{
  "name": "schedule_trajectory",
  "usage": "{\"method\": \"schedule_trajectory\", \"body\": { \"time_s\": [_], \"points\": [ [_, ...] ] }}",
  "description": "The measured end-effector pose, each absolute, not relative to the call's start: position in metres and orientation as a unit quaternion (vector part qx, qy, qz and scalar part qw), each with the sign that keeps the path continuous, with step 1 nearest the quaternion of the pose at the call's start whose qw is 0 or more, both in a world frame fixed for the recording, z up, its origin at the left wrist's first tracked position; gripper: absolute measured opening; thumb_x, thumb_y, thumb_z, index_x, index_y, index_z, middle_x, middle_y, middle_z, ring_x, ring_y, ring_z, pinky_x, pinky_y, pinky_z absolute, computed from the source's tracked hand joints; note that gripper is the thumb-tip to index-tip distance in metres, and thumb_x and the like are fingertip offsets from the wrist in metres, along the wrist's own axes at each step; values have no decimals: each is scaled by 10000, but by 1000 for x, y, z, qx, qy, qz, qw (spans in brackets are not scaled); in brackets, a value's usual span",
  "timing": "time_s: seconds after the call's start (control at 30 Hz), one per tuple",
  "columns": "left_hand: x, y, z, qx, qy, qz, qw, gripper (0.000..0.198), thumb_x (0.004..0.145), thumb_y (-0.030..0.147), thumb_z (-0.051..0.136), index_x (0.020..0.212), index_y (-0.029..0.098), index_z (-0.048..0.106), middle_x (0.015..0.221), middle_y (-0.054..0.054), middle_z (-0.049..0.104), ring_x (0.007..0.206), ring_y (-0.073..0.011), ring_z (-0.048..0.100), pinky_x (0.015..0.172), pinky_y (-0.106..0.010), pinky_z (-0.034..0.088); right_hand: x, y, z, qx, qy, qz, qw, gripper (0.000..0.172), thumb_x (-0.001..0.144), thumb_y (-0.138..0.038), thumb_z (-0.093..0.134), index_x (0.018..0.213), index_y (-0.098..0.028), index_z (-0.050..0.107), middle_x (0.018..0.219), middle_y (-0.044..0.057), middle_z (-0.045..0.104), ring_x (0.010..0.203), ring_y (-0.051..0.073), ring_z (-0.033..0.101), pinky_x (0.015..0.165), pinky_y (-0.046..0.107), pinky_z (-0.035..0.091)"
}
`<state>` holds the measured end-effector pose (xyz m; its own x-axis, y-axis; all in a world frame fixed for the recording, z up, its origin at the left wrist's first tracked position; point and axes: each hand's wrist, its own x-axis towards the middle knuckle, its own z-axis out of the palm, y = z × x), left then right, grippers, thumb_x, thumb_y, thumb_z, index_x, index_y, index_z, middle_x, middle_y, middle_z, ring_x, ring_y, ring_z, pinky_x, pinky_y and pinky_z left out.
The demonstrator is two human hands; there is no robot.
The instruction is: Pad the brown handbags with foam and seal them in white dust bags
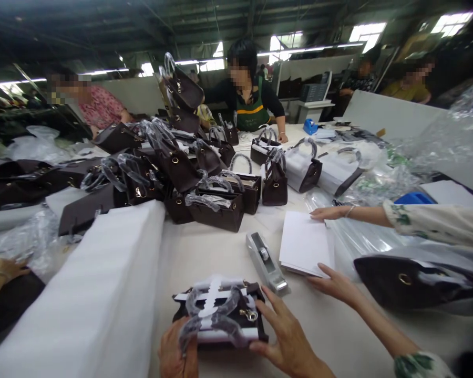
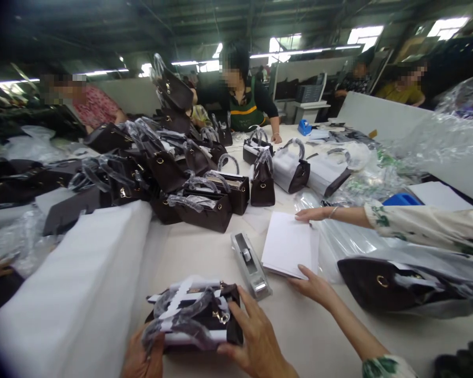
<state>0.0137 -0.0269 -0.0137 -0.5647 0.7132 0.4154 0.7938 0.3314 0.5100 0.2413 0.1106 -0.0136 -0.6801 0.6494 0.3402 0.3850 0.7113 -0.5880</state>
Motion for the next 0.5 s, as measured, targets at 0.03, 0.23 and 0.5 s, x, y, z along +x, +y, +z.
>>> {"method": "schedule_trajectory", "body": {
  "time_s": [0.03, 0.23, 0.5],
  "points": [
    [14, -27, -13, -465, -813, -346, 61, 375, 867, 453, 396, 983, 155, 591, 937, -88, 635, 913, -254, 570, 811, -391, 453, 242, 111, -15, -291, -882, 252, 271, 738, 705, -570, 627, 1311, -210, 409, 1400, 149, 324, 1250, 331, 365, 975, 445, 412],
    [12, -26, -12, -485, -805, -336, 63, 332, 874, 420, 402, 987, 169, 589, 936, -74, 633, 906, -240, 567, 797, -367, 454, 245, 126, -13, -255, -876, 337, 231, 1096, 628, -726, 556, 1432, -146, 88, 1460, 181, 143, 1332, 331, 178, 1062, 490, 255],
    [19, -19, -7, -478, -791, -374, 70, 248, 868, 361, 441, 1026, 211, 560, 948, -44, 618, 920, -222, 556, 800, -354, 436, 235, 143, -12, -260, -856, 419, 154, 1114, 632, -512, 716, 1437, -166, 30, 1436, 173, 231, 1326, 301, 217, 1071, 471, 245]
  ]
}}
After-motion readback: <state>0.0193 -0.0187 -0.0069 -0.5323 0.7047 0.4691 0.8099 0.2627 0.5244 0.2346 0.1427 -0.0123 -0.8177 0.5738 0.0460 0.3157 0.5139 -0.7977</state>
